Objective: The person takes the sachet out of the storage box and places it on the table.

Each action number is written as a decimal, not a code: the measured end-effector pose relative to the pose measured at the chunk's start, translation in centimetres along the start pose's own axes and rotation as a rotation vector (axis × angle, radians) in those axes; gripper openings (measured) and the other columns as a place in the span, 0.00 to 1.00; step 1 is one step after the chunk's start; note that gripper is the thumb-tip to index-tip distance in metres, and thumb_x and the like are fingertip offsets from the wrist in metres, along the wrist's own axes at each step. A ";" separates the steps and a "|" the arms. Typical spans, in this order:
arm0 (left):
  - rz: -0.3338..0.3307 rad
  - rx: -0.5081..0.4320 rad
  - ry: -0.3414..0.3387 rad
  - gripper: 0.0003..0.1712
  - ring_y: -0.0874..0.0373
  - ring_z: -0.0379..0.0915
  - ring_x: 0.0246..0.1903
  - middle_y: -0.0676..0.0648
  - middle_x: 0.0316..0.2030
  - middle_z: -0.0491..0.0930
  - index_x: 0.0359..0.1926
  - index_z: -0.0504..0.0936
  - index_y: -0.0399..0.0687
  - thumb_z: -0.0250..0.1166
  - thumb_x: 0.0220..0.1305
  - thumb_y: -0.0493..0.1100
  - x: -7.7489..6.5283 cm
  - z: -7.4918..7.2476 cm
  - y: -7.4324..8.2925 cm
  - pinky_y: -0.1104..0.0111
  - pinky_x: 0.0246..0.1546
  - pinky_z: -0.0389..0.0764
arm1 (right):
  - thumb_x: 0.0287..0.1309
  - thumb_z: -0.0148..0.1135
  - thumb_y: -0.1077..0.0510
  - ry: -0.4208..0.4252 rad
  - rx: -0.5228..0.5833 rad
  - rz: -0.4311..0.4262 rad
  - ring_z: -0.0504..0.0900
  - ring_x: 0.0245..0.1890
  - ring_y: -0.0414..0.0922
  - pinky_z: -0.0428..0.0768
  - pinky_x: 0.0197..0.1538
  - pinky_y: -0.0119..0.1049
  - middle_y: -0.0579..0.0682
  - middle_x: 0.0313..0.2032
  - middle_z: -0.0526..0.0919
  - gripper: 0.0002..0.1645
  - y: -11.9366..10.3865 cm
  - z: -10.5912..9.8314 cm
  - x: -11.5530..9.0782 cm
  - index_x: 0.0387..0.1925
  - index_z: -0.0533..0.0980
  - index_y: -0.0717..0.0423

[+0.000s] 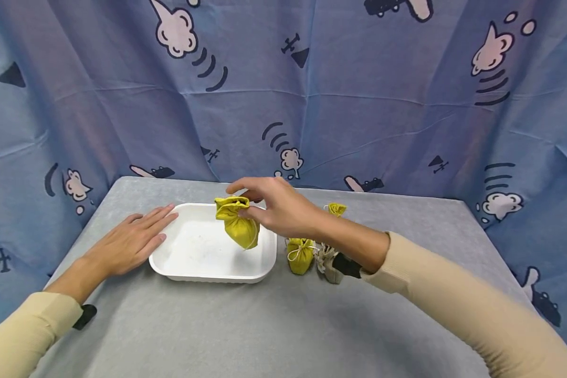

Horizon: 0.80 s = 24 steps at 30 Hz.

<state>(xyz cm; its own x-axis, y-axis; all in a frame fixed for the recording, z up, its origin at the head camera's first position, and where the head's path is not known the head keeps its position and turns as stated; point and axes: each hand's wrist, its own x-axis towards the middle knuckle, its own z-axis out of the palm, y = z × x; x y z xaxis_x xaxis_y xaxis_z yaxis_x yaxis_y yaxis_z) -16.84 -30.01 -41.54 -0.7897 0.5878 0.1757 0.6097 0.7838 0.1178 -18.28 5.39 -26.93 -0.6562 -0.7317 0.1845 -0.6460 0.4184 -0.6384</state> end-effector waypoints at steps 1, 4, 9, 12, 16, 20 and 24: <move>0.003 0.001 0.004 0.30 0.41 0.58 0.70 0.43 0.75 0.56 0.76 0.60 0.47 0.49 0.77 0.46 0.0 0.0 0.0 0.45 0.61 0.63 | 0.60 0.66 0.68 0.018 0.012 -0.009 0.85 0.50 0.43 0.78 0.57 0.37 0.51 0.50 0.86 0.24 0.1 -0.5 -0.5 0.59 0.77 0.58; 0.011 0.003 0.015 0.30 0.41 0.59 0.70 0.43 0.75 0.57 0.76 0.60 0.46 0.50 0.76 0.45 0.0 -0.1 0.0 0.45 0.60 0.63 | 0.60 0.67 0.69 0.068 0.041 -0.030 0.85 0.50 0.44 0.78 0.57 0.38 0.51 0.51 0.85 0.24 0.5 -2.0 -1.9 0.58 0.77 0.60; 0.014 0.010 0.017 0.30 0.42 0.59 0.70 0.43 0.75 0.57 0.75 0.61 0.45 0.50 0.76 0.45 0.0 0.0 0.0 0.45 0.60 0.63 | 0.58 0.67 0.71 0.157 0.072 -0.006 0.85 0.51 0.44 0.79 0.57 0.43 0.52 0.50 0.86 0.24 1.6 -3.8 -4.1 0.57 0.78 0.60; 0.012 0.011 0.013 0.30 0.42 0.58 0.70 0.43 0.75 0.57 0.76 0.61 0.45 0.50 0.76 0.45 -0.1 0.1 0.1 0.45 0.60 0.63 | 0.58 0.67 0.71 0.215 0.074 0.026 0.84 0.52 0.45 0.79 0.57 0.44 0.51 0.54 0.84 0.25 2.2 -4.6 -5.4 0.58 0.78 0.58; 0.001 0.007 0.006 0.30 0.42 0.58 0.70 0.43 0.76 0.56 0.76 0.60 0.46 0.50 0.77 0.46 -0.1 0.1 0.1 0.44 0.60 0.63 | 0.59 0.66 0.72 0.264 0.056 0.059 0.84 0.53 0.47 0.80 0.56 0.43 0.52 0.56 0.82 0.26 3.0 -5.5 -7.1 0.59 0.77 0.58; -0.008 0.011 -0.001 0.30 0.41 0.58 0.70 0.44 0.76 0.56 0.76 0.60 0.46 0.49 0.77 0.46 0.0 0.0 0.2 0.44 0.60 0.63 | 0.59 0.66 0.73 0.296 0.042 0.084 0.83 0.54 0.48 0.81 0.54 0.37 0.53 0.57 0.81 0.26 3.9 -6.4 -8.7 0.59 0.76 0.59; -0.002 0.016 0.004 0.30 0.41 0.59 0.70 0.43 0.75 0.56 0.76 0.60 0.46 0.50 0.77 0.46 0.1 0.0 0.3 0.44 0.60 0.64 | 0.60 0.65 0.72 0.330 0.022 0.105 0.83 0.55 0.46 0.80 0.52 0.30 0.53 0.56 0.81 0.26 4.9 -7.1 -10.3 0.60 0.76 0.59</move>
<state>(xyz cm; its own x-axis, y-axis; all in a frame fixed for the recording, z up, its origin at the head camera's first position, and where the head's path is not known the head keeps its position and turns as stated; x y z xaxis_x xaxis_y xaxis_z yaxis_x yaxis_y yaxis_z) -16.69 -29.73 -41.52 -0.7904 0.5856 0.1798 0.6071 0.7880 0.1025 -17.43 18.84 -26.61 -0.8114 -0.4706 0.3466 -0.5625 0.4679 -0.6816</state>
